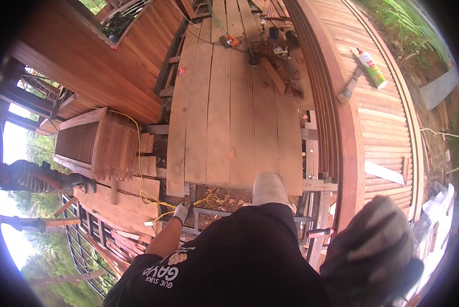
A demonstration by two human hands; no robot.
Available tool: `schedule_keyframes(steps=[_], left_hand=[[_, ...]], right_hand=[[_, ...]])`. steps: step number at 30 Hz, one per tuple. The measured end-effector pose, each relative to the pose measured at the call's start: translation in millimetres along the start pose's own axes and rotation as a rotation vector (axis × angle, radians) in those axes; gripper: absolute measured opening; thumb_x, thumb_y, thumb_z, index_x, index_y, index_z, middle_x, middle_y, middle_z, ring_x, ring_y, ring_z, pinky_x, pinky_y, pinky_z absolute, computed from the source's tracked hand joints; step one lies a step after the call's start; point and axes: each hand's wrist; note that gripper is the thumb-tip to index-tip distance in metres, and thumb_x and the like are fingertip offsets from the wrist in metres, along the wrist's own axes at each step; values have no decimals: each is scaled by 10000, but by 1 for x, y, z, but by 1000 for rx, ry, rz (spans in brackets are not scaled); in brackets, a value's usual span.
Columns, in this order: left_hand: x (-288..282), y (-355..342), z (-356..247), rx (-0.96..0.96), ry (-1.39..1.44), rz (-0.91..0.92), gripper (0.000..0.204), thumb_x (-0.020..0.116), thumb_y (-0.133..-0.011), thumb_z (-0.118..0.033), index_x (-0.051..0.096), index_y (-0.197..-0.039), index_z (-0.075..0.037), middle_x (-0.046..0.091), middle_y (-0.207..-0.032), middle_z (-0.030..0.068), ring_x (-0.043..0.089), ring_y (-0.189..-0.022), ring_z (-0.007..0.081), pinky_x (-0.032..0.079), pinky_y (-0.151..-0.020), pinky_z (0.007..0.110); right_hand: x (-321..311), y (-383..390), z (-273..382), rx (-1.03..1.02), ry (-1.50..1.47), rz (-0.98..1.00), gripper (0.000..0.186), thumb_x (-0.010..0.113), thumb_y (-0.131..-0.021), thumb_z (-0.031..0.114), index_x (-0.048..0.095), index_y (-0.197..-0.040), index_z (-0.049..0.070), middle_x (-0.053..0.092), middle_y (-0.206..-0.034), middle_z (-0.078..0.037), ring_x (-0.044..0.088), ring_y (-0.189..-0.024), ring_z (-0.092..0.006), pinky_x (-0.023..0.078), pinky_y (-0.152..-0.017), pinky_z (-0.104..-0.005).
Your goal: The person marks a wooden plank with a square and pencil, then uses an angle grinder to smooth the plank's edge. They later use a hand saw to cut the plank along a marked line.
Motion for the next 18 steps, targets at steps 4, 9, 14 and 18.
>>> schedule_keyframes(steps=[4,9,14,18], left_hand=[[-14,-36,-15,97,-19,-60,395,689,-883,-427,681,-1047,-68,730,-951,155,694,-910,329,535,-780,397],[5,-45,-56,220,-232,98,424,643,-890,-477,692,-1028,-79,718,-964,175,671,-952,374,527,-819,425],[-28,-9,-165,136,-577,183,454,629,-893,-499,687,-1041,-74,712,-988,188,676,-944,365,528,-817,420],[-71,-11,-265,141,-417,73,365,617,-946,-399,686,-1074,-64,713,-916,133,671,-807,245,527,-703,354]], right_hand=[[28,-34,-32,-204,-215,56,341,541,-1001,304,596,-1124,-9,639,-804,-86,576,-606,-197,471,-547,-289],[31,-69,-100,-288,-342,59,319,560,-985,283,613,-1112,-5,649,-822,-82,592,-646,-193,482,-584,-297],[23,-131,-186,-300,-370,54,298,580,-969,262,631,-1100,0,660,-839,-77,608,-685,-190,494,-621,-305],[21,-200,-232,-336,-383,60,281,596,-956,246,645,-1091,4,668,-854,-74,621,-717,-187,503,-651,-311]])
Point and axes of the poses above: each hand's wrist, its own y-axis away from the middle knuckle, its own x-axis out of the palm, z = x × y
